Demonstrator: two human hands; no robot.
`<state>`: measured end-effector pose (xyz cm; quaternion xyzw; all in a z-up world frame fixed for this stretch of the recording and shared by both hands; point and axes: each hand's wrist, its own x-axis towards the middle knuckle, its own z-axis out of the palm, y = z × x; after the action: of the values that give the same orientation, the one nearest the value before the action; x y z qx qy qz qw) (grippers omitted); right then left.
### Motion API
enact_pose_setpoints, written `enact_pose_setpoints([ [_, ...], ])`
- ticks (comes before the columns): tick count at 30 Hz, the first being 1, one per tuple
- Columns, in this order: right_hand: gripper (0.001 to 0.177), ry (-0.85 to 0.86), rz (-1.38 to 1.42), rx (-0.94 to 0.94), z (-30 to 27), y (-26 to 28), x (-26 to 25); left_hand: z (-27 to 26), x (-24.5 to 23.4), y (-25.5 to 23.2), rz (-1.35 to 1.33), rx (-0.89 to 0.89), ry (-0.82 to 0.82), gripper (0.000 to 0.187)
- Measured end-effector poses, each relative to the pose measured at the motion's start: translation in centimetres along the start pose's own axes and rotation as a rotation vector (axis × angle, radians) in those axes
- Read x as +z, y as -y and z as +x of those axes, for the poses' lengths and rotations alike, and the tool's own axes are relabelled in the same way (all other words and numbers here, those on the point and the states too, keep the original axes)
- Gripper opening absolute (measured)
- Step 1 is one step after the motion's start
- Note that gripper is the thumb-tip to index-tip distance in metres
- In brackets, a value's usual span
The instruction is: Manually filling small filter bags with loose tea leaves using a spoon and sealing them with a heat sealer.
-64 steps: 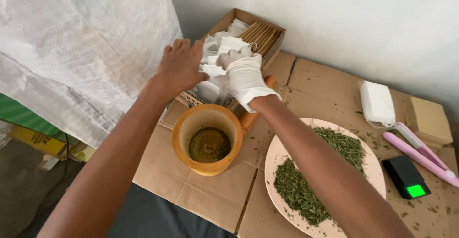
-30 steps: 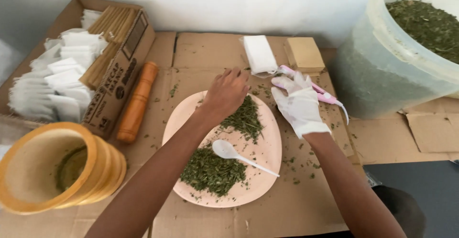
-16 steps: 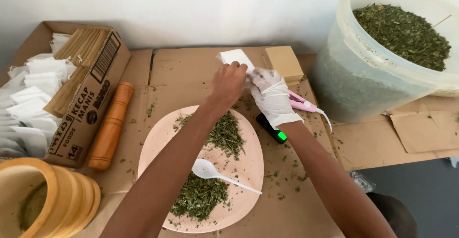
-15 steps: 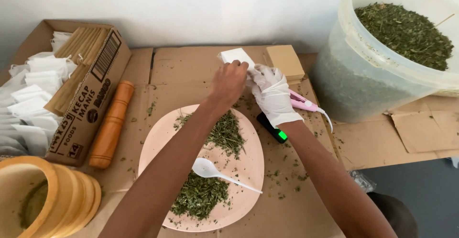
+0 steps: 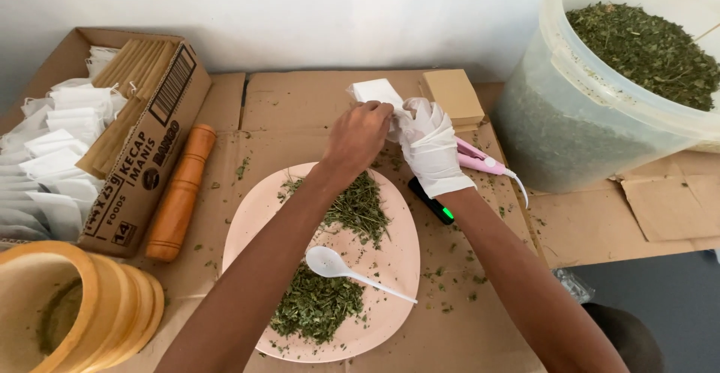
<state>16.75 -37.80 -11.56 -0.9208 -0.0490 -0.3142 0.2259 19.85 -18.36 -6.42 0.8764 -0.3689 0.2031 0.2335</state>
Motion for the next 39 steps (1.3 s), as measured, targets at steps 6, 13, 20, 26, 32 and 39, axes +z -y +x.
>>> enact_pose_setpoints([
  [6,0.037,-0.060,-0.452,-0.294,-0.5,1.3,-0.3,-0.8,-2.8,-1.1,-0.056,0.048,0.001,0.023],
  [13,0.011,-0.026,-0.175,-0.151,-0.7,2.0,-0.9,-1.4,0.2,1.1,-0.064,0.007,0.099,0.036],
  [20,0.014,0.153,0.094,0.278,0.0,5.8,-4.0,-1.7,-1.5,0.2,-0.093,-0.020,0.121,0.036],
  [26,0.036,0.204,0.280,0.627,1.4,4.7,-3.3,-1.7,-1.4,0.2,-0.036,-0.038,0.111,0.027],
  [32,0.028,0.157,0.539,0.673,1.5,9.7,-7.9,-1.6,-0.8,0.0,-0.029,-0.051,0.092,0.030],
  [39,0.031,0.389,0.440,0.665,1.3,9.0,-9.7,-1.6,0.4,0.5,-0.018,-0.050,0.093,0.031],
])
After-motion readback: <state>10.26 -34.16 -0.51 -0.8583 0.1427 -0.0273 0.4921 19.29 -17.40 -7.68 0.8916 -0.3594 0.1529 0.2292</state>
